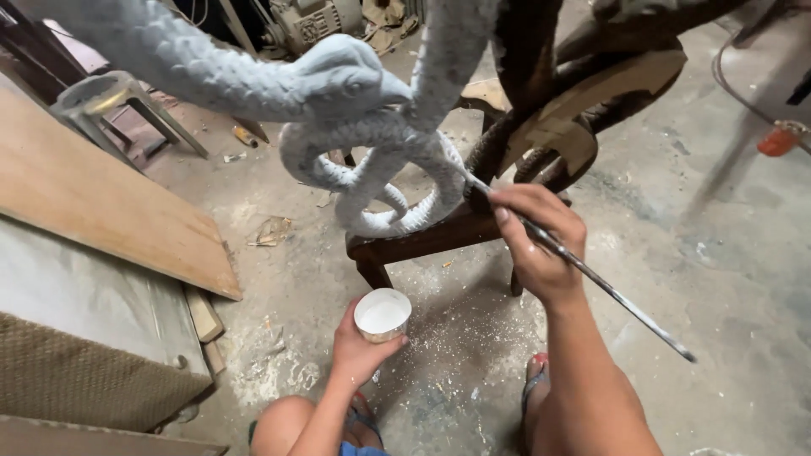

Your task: The person paints a white, snake-like sculpture resting on a wooden chair using a paintbrush and a small container of white paint. They repeatedly dip the brush into the container and apply the paint to the intricate details of the sculpture.

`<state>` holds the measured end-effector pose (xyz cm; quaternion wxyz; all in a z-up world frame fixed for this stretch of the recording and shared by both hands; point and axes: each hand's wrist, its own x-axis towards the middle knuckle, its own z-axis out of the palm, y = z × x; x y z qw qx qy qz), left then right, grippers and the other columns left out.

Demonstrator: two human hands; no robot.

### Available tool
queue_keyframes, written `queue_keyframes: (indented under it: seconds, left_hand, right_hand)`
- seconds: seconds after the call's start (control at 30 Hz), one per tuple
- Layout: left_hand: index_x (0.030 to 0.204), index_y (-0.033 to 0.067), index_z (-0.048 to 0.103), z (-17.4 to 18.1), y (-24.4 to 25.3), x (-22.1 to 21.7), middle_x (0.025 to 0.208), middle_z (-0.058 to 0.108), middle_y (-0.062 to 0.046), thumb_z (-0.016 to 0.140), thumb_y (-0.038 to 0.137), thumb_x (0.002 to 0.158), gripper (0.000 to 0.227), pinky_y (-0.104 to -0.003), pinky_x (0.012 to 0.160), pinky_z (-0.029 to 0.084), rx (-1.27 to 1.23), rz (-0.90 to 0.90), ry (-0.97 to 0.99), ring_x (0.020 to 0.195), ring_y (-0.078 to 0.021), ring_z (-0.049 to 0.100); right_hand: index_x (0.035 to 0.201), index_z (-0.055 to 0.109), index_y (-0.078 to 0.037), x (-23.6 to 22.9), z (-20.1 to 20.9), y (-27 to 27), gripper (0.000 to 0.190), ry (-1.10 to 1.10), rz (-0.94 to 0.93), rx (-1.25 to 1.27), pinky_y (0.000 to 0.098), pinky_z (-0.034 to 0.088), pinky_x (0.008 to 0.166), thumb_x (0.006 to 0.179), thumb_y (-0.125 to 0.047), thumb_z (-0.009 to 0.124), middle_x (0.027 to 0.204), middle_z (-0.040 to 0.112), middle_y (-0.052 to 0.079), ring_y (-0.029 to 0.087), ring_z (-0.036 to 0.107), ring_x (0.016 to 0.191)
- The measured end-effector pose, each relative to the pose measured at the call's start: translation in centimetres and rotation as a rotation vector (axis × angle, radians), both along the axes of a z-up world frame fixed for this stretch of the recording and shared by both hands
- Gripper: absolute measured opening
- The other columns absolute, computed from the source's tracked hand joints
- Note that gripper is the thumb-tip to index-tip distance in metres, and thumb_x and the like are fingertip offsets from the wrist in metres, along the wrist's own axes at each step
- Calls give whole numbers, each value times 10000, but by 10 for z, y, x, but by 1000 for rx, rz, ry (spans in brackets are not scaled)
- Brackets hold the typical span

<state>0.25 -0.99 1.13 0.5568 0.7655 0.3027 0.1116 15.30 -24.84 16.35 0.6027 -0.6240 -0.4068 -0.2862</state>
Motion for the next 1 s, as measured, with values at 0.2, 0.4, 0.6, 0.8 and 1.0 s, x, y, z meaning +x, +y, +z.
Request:
queue_keyframes:
  seconds: [0.2, 0.4, 0.6, 0.8, 1.0]
  left_hand:
    - [1363, 245, 580, 2, -1, 0, 1285, 731, 13, 973, 243, 516, 934, -364, 1012, 567, 37, -17, 46, 1221, -206, 660]
    - [1377, 215, 582, -18, 3, 6, 1310, 714, 9, 986, 284, 458, 1006, -379, 1008, 553, 73, -20, -19, 1242, -207, 647]
    - [1390, 220, 581, -8, 0, 6, 1347, 696, 4, 1010, 281, 452, 1034, -398, 1047, 543, 57, -31, 12, 1286, -214, 616]
    - [1336, 270, 621, 1, -7, 2, 1291, 736, 40, 995, 221, 477, 939, -341, 972, 565, 2, -82, -30, 1233, -182, 651]
    - [1323, 255, 627, -3, -7, 1, 1280, 738, 45, 993, 208, 472, 927, -323, 989, 536, 34, -110, -111, 1216, -163, 660]
  right_hand:
    - [978, 775, 5, -16, 12, -7, 201, 34, -161, -132, 310, 543, 793, 870, 61, 615, 973, 719, 133, 219, 695, 878]
    - [1068, 733, 60, -11, 4, 3, 125, -172, -193, -13, 378, 586, 843, 974, 26, 658, 1047, 719, 229, 320, 711, 950]
    - [1130, 703, 72, 16, -64, 4, 177, -309, -189, -169, 328, 651, 857, 960, 59, 656, 1106, 709, 256, 331, 723, 979]
    - [1077, 742, 56, -21, -46, 0, 154, -189, -285, -207, 363, 596, 812, 956, 41, 648, 1057, 709, 212, 306, 717, 918]
    - [1110, 726, 48, -27, -13, 16, 139, -239, -295, -73, 389, 581, 921, 998, 12, 652, 1115, 708, 222, 322, 714, 1003]
